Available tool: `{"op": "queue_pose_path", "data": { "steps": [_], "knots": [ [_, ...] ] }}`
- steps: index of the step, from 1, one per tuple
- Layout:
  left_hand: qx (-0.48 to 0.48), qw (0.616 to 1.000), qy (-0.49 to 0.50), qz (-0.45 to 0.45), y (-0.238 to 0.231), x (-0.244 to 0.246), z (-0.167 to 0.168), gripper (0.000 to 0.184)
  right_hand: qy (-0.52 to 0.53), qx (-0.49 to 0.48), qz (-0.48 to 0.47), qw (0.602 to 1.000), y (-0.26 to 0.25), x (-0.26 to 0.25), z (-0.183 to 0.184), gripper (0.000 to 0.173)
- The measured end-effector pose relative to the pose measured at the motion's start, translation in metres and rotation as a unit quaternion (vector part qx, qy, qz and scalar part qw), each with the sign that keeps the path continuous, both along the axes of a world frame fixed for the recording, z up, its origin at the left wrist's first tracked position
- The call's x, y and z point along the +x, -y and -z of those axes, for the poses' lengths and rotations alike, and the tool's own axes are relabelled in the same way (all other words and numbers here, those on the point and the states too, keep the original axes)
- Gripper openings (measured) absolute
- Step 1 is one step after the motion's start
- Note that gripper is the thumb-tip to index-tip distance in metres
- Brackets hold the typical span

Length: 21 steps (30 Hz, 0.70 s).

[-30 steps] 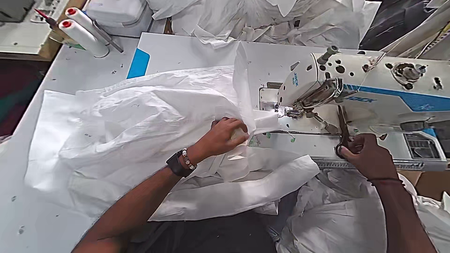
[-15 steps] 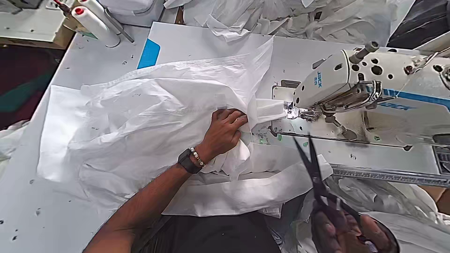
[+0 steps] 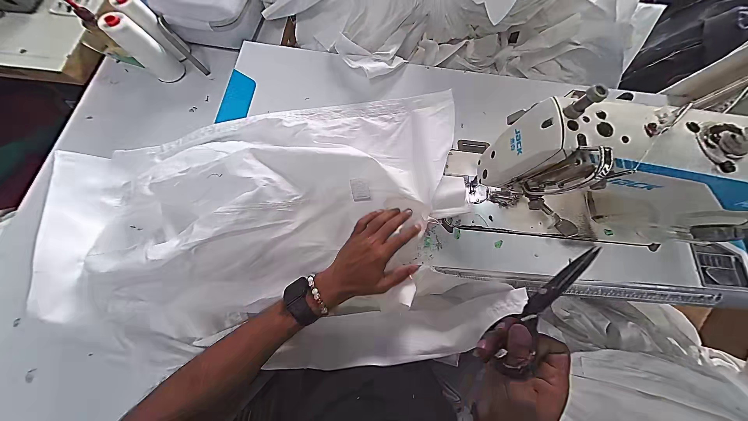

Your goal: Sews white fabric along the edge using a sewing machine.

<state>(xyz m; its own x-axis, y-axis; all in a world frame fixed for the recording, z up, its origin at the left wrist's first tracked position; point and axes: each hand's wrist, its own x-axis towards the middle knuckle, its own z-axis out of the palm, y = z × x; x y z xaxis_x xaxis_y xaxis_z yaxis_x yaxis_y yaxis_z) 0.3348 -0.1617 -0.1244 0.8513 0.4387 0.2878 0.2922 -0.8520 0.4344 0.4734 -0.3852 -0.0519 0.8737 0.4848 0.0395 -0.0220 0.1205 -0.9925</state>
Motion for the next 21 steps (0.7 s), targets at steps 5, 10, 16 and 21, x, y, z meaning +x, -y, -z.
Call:
{"op": "queue_pose_path", "data": {
  "steps": [5,10,16,21],
  "knots": [
    [-0.273,0.892,0.006,0.361,0.039,-0.004,-0.039,0.048,0.202,-0.413,-0.002,0.888,0.023,0.161,0.001,0.04],
    [-0.184,0.982,0.001,0.05,-0.055,0.049,-0.116,0.032,0.29,-0.695,-0.093,0.651,-0.015,0.227,-0.024,0.029],
    [-0.057,0.967,-0.228,-0.094,-0.161,0.132,-0.044,0.066,0.479,-0.238,-0.276,0.798,-0.05,0.048,-0.041,0.052],
    [0.069,0.983,-0.125,-0.118,-0.239,0.108,0.008,0.072,0.618,-0.303,-0.253,0.679,-0.048,0.023,0.083,0.057]
  ]
}}
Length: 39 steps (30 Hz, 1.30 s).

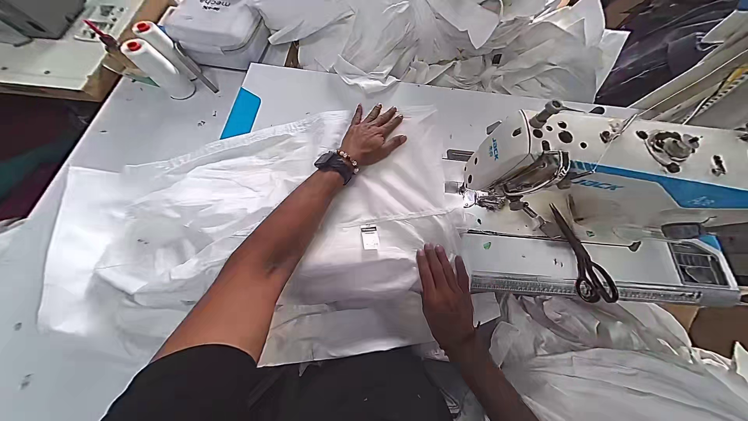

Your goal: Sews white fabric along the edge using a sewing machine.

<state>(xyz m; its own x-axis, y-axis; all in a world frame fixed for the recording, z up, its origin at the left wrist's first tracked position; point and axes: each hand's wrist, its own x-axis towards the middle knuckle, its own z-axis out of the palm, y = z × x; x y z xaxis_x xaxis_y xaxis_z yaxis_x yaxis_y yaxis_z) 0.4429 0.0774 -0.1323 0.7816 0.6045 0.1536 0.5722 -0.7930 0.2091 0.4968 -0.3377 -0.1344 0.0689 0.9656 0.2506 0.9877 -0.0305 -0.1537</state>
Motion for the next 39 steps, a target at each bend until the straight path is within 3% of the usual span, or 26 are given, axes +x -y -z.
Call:
{"op": "queue_pose_path", "data": {
  "steps": [1,2,4,6,7,10,13,16,18,20,21,23,26,31,39],
  "knots": [
    [0.005,1.0,-0.001,0.016,0.011,-0.01,-0.002,0.073,0.017,0.06,0.004,0.998,0.013,0.002,0.012,0.039],
    [0.007,0.999,-0.004,0.036,0.034,-0.023,-0.003,0.072,0.015,0.08,-0.008,0.997,0.027,-0.002,0.021,0.033],
    [0.001,0.997,-0.012,0.074,0.105,-0.054,0.001,0.07,-0.034,-0.065,-0.011,0.997,0.041,-0.027,0.035,0.039],
    [-0.009,0.993,-0.016,0.114,0.17,-0.077,0.0,0.069,-0.148,-0.324,0.035,0.934,0.009,-0.039,0.056,0.044],
    [-0.021,0.992,-0.012,0.122,0.195,-0.086,0.0,0.068,-0.184,-0.387,0.056,0.902,-0.008,-0.041,0.074,0.043],
    [-0.062,0.994,0.036,0.085,0.221,-0.081,-0.008,0.051,-0.31,-0.416,0.084,0.851,-0.029,-0.039,0.096,0.047],
    [-0.064,0.994,0.079,0.03,0.213,-0.037,-0.022,0.039,-0.332,-0.422,0.08,0.84,-0.04,-0.048,0.057,0.046],
    [-0.079,0.993,0.078,0.046,0.202,0.001,-0.013,0.048,-0.245,-0.519,-0.038,0.818,-0.045,-0.043,-0.01,0.037],
    [-0.078,0.99,0.077,0.085,0.196,0.007,-0.008,0.048,-0.281,-0.447,-0.07,0.847,-0.026,-0.022,-0.048,0.03],
    [-0.096,0.982,0.085,0.14,0.186,0.008,-0.007,0.045,-0.331,-0.17,0.042,0.927,-0.016,-0.002,-0.058,0.028],
    [-0.106,0.977,0.09,0.16,0.182,0.007,-0.006,0.043,-0.327,-0.049,0.116,0.936,-0.021,0.011,-0.057,0.024],
    [-0.112,0.97,0.1,0.19,0.178,0.004,-0.003,0.041,-0.268,0.08,0.243,0.929,-0.037,0.042,-0.046,0.024],
    [-0.117,0.964,0.096,0.217,0.173,0.0,-0.004,0.041,-0.261,0.09,0.323,0.905,-0.054,0.074,-0.022,0.043],
    [-0.129,0.961,0.104,0.221,0.171,-0.003,-0.006,0.034,-0.325,0.09,0.317,0.887,-0.062,0.078,-0.013,0.016],
    [-0.186,0.955,0.141,0.182,0.199,0.016,-0.028,0.023,-0.369,0.126,0.295,0.872,-0.06,0.079,-0.018,0.014]
  ]
}}
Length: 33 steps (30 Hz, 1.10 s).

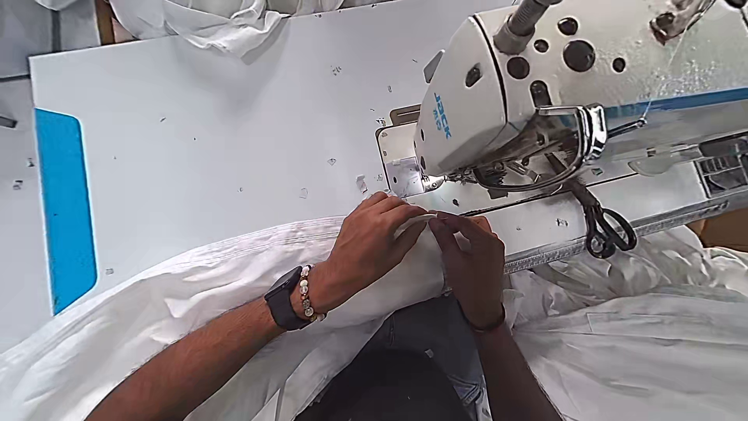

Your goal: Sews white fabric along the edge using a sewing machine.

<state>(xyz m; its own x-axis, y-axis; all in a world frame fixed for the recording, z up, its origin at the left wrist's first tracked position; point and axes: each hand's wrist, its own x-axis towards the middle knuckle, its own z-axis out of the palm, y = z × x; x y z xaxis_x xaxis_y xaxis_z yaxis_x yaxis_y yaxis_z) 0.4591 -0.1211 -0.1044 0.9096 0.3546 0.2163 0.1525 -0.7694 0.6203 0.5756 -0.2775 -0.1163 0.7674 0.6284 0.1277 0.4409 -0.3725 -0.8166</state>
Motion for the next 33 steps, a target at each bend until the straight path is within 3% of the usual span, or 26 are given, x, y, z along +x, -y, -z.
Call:
{"op": "queue_pose_path", "data": {
  "steps": [4,9,13,16,19,21,25,28,33],
  "knots": [
    [-0.033,0.998,0.023,-0.055,0.011,0.001,-0.005,0.017,0.013,0.037,0.036,0.999,-0.002,-0.001,-0.002,0.008],
    [0.015,0.994,0.051,-0.092,0.028,-0.002,-0.002,0.019,0.221,0.02,0.049,0.974,-0.005,-0.011,0.0,0.006],
    [0.056,0.991,0.058,-0.111,0.032,0.0,-0.003,0.02,0.258,-0.015,0.013,0.966,-0.004,-0.013,-0.007,0.011],
    [-0.003,0.99,0.053,-0.133,0.03,0.004,-0.001,0.018,0.184,-0.005,-0.019,0.983,0.0,-0.011,-0.012,0.018],
    [-0.095,0.985,0.043,-0.141,0.027,0.006,-0.003,0.017,-0.002,0.013,-0.034,0.999,0.002,0.001,-0.014,0.02],
    [-0.093,0.985,0.048,-0.138,0.026,0.006,-0.004,0.016,-0.129,0.02,-0.054,0.99,0.0,0.012,-0.018,0.016],
    [-0.078,0.988,0.047,-0.122,0.024,0.005,-0.007,0.017,-0.173,0.029,-0.064,0.982,-0.002,0.019,-0.023,0.009],
    [-0.071,0.99,-0.016,-0.117,0.022,0.002,-0.016,0.02,-0.103,0.009,-0.029,0.994,-0.007,0.012,-0.017,0.007],
    [-0.063,0.985,-0.07,-0.142,0.021,0.001,-0.022,0.018,0.155,-0.017,0.034,0.987,-0.015,-0.009,0.0,0.01]
  ]
}}
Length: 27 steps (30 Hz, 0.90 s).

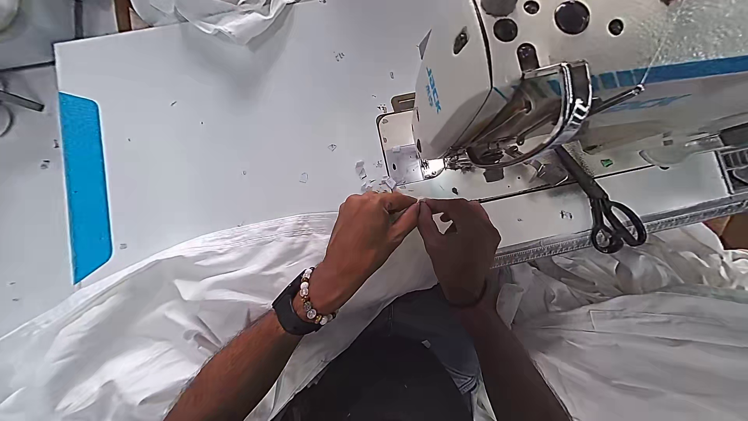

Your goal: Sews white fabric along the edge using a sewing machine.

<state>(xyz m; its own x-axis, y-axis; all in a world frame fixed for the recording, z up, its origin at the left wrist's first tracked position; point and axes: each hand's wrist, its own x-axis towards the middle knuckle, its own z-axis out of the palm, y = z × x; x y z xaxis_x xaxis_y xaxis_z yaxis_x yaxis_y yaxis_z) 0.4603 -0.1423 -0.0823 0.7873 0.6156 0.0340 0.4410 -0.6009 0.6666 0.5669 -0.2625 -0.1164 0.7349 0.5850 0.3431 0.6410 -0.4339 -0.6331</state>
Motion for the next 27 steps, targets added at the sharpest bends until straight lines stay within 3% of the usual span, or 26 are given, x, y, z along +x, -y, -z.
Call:
{"op": "queue_pose_path", "data": {
  "steps": [4,9,12,15,17,21,27],
  "knots": [
    [0.015,1.0,0.021,0.006,0.0,0.002,-0.001,0.019,0.142,-0.031,-0.015,0.989,0.0,-0.005,-0.004,0.014],
    [0.026,0.999,0.033,0.026,-0.002,0.004,0.0,0.022,0.183,-0.094,-0.051,0.977,0.004,-0.004,-0.014,0.019],
    [-0.019,0.999,0.026,-0.001,-0.005,0.007,0.0,0.022,0.144,-0.096,-0.068,0.983,0.005,-0.004,-0.016,0.02],
    [-0.116,0.993,0.019,-0.018,-0.014,0.013,-0.003,0.024,0.051,-0.079,-0.031,0.995,0.003,0.0,-0.01,0.017],
    [-0.13,0.991,0.01,-0.007,-0.02,0.02,-0.007,0.027,0.006,-0.083,-0.007,0.996,-0.002,0.006,-0.006,0.014],
    [0.009,0.999,0.022,0.047,-0.023,0.029,0.005,0.019,0.092,-0.091,-0.012,0.992,-0.008,0.009,0.01,0.019],
    [0.213,0.969,0.075,0.099,-0.025,0.031,0.032,0.016,0.175,-0.16,-0.02,0.971,-0.003,-0.003,0.013,0.026]
  ]
}}
